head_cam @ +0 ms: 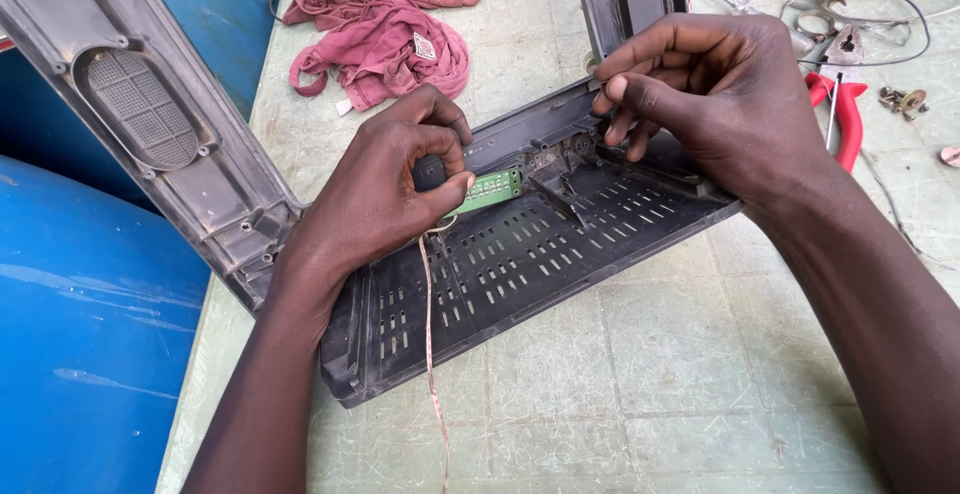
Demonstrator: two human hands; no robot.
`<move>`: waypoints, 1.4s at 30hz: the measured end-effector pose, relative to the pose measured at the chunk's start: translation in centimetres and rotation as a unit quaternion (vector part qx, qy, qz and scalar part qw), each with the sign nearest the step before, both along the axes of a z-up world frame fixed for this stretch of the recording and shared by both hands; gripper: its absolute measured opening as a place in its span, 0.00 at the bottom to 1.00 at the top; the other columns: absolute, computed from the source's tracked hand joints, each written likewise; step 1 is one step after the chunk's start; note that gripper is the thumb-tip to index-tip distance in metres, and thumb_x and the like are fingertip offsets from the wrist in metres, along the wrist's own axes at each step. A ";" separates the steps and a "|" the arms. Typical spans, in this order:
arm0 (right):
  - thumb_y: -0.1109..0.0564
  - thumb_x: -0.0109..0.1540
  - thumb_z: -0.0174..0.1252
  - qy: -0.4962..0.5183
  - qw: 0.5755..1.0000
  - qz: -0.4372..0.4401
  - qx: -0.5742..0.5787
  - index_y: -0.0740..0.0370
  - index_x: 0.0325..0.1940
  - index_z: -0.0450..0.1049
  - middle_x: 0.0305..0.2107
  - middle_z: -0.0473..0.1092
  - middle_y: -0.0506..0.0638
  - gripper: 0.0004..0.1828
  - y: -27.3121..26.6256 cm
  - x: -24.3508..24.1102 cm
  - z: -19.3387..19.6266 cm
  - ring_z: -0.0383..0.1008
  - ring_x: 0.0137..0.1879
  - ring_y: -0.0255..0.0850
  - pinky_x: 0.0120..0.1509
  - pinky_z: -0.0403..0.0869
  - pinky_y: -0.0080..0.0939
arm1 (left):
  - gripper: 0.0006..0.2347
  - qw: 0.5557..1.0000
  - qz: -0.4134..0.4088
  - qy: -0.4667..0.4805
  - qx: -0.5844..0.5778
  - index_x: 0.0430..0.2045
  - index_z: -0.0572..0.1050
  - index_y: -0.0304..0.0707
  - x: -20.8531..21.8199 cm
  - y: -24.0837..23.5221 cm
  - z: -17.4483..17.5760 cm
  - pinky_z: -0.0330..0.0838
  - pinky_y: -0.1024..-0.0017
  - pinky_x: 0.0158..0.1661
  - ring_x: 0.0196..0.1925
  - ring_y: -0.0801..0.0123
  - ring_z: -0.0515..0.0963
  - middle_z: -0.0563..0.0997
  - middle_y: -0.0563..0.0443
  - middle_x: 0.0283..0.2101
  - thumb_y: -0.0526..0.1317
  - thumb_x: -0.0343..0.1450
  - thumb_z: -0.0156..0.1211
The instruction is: Installing and securing a circuit board into a plastic electronic housing using a screwdriver.
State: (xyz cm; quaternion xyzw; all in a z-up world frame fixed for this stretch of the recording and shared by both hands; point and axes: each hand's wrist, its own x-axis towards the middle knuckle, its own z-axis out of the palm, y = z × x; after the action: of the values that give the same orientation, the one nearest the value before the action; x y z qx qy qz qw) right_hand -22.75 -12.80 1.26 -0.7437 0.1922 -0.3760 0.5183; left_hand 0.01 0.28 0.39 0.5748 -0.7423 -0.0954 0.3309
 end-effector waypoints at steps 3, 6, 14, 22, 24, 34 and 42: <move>0.69 0.66 0.56 0.002 1.000 -0.002 0.000 0.70 0.42 0.74 0.30 0.75 0.56 0.02 0.1 0.0 0.1 0.78 0.29 0.39 0.29 0.77 0.29 | 0.06 1.000 -0.013 -0.018 -0.021 0.16 0.68 0.41 0.2 0.0 -0.1 0.64 0.70 0.40 0.39 0.67 0.73 0.70 0.52 0.38 0.31 0.63 0.58; 0.69 0.66 0.57 0.004 1.000 -0.003 -0.010 0.71 0.42 0.74 0.30 0.75 0.57 0.02 0.1 0.0 0.1 0.78 0.29 0.39 0.29 0.77 0.29 | 0.06 0.998 -0.012 -0.051 -0.025 0.16 0.66 0.41 0.3 0.0 -0.1 0.62 0.68 0.39 0.38 0.66 0.72 0.70 0.52 0.38 0.32 0.62 0.56; 0.68 0.66 0.57 0.006 1.000 0.001 -0.001 0.71 0.42 0.74 0.29 0.75 0.57 0.02 -0.2 0.1 -0.3 0.77 0.29 0.39 0.29 0.76 0.30 | 0.05 0.996 -0.011 -0.073 -0.041 0.17 0.67 0.40 0.2 -0.1 -0.3 0.62 0.67 0.36 0.37 0.65 0.71 0.69 0.52 0.36 0.32 0.63 0.55; 0.68 0.66 0.57 0.016 1.000 -0.006 0.003 0.70 0.42 0.74 0.29 0.75 0.56 0.02 -0.1 0.2 -0.2 0.78 0.29 0.39 0.29 0.76 0.30 | 0.06 0.995 -0.008 -0.080 -0.052 0.18 0.67 0.40 0.4 -0.2 -0.7 0.63 0.64 0.35 0.38 0.63 0.71 0.68 0.52 0.36 0.32 0.64 0.56; 0.68 0.66 0.57 0.018 1.000 -0.005 -0.001 0.70 0.42 0.74 0.29 0.75 0.57 0.02 -0.1 0.1 -0.2 0.78 0.29 0.40 0.29 0.77 0.31 | 0.06 0.995 -0.004 -0.084 -0.050 0.17 0.66 0.39 0.3 -0.2 -0.6 0.62 0.66 0.34 0.37 0.64 0.70 0.68 0.52 0.34 0.32 0.63 0.56; 0.68 0.65 0.57 0.023 1.000 0.000 0.009 0.69 0.42 0.74 0.29 0.75 0.57 0.02 -0.4 0.1 -0.5 0.78 0.30 0.40 0.29 0.76 0.31 | 0.06 0.994 -0.041 -0.066 -0.073 0.18 0.64 0.40 0.2 -0.3 -0.5 0.60 0.67 0.37 0.37 0.64 0.69 0.70 0.52 0.33 0.32 0.64 0.54; 0.68 0.65 0.56 0.020 1.000 0.002 0.017 0.69 0.41 0.74 0.29 0.75 0.56 0.02 -0.3 0.1 -0.4 0.78 0.30 0.39 0.29 0.76 0.30 | 0.06 0.996 -0.073 0.001 -0.050 0.19 0.67 0.39 -0.2 -0.2 0.1 0.61 0.67 0.43 0.41 0.65 0.70 0.71 0.51 0.36 0.30 0.67 0.54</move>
State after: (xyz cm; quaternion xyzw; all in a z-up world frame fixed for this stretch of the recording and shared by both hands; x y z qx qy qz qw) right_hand -22.65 -13.14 0.87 -0.7422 0.2071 -0.3567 0.5282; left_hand -0.23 0.10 0.45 0.5014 -0.7858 -0.0824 0.3525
